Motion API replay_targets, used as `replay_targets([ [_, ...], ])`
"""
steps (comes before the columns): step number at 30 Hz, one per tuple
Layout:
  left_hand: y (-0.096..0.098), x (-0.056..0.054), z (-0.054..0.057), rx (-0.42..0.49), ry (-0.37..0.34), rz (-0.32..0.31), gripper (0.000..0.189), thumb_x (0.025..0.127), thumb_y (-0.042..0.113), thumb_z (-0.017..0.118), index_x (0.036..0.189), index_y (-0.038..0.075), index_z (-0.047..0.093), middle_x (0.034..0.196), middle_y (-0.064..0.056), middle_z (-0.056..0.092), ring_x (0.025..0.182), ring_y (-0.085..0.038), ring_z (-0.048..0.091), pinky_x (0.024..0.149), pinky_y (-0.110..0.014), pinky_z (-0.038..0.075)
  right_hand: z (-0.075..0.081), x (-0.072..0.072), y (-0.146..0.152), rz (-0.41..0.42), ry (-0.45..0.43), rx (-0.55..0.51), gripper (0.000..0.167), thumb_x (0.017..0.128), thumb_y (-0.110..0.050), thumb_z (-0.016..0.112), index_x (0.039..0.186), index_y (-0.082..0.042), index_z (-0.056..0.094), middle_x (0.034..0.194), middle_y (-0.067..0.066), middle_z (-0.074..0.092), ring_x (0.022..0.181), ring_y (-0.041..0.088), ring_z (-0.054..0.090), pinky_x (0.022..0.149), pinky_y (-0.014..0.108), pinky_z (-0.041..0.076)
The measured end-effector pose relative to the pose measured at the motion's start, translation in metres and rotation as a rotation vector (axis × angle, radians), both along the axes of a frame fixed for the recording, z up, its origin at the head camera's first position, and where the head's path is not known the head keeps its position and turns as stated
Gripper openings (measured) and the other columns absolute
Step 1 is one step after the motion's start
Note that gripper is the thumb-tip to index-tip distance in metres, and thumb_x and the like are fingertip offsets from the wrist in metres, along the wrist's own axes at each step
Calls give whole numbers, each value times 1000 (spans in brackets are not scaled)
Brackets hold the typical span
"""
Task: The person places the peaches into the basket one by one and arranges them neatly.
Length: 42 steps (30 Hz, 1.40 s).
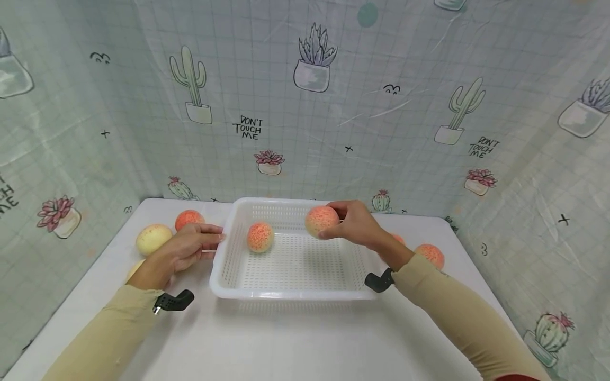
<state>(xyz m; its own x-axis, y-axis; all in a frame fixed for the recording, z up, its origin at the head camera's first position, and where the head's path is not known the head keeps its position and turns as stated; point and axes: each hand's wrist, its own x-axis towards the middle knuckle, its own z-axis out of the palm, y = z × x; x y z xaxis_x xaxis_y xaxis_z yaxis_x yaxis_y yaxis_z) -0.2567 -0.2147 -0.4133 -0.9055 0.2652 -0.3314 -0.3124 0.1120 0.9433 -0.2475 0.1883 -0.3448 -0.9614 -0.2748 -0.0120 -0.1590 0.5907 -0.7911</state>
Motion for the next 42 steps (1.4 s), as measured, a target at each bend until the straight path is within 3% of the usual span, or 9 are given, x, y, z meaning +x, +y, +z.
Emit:
replay_targets([
  [16, -1, 0, 1, 29, -16, -3, 56, 100, 14, 71, 148, -5, 49, 112, 0, 72, 99, -16, 74, 90, -36, 65, -3, -4, -10, 54, 7, -19, 67, 72, -23, 95, 133, -11, 69, 118, 7, 76, 101, 22, 69, 83, 32, 60],
  [42, 0, 0, 0, 12, -4, 5, 58, 99, 16, 72, 148, -5, 49, 116, -2, 72, 99, -18, 74, 89, -35, 65, -12, -14, -34, 38, 8, 36, 69, 72, -25, 95, 134, -10, 68, 115, 4, 76, 98, 19, 68, 81, 28, 59],
])
